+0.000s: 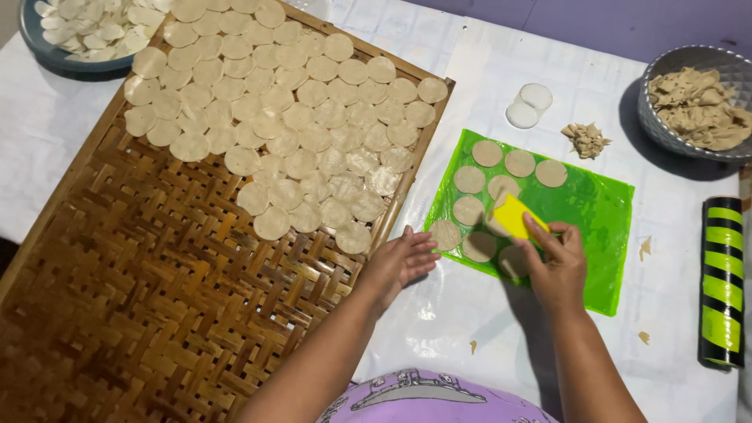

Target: The recorder uses a circular mold to cut dough into small circles, then places them onto a large woven tray, and also uses a rolling pin to flatten new dough sections.

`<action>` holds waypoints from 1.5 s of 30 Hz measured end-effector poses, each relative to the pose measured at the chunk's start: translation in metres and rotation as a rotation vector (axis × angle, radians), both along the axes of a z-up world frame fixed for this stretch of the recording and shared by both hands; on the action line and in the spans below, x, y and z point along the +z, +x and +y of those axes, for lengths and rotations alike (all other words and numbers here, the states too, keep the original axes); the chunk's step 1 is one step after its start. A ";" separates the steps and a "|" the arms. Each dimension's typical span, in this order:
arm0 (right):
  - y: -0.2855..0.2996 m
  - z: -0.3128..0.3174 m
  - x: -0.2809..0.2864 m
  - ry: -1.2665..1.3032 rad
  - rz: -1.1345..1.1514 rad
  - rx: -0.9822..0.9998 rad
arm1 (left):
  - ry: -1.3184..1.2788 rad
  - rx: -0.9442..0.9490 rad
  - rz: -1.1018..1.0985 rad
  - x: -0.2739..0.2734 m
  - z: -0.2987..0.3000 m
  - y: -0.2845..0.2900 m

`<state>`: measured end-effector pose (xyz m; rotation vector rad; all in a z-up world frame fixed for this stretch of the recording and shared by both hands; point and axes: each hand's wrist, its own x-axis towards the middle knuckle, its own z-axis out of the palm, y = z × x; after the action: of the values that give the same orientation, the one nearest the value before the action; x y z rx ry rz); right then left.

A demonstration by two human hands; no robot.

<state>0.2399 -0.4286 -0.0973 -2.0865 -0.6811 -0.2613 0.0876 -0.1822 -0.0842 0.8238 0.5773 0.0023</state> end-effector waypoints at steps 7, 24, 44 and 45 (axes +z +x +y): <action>-0.063 0.039 0.029 -0.288 -0.100 0.266 | -0.115 0.059 0.008 -0.054 0.022 -0.014; -0.082 0.052 0.041 -0.663 0.113 0.144 | 1.559 0.344 0.404 -0.008 0.084 -0.089; 0.054 -0.015 0.006 -0.927 0.096 -0.470 | 1.616 0.162 0.407 0.043 0.050 -0.062; 0.065 -0.015 0.003 -0.991 0.104 -0.470 | 1.613 0.079 0.379 0.042 0.046 -0.057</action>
<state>0.3053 -0.4434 -0.0939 -3.1811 -0.2355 -0.0599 0.0306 -0.1360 -0.0427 2.3961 0.9407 0.4425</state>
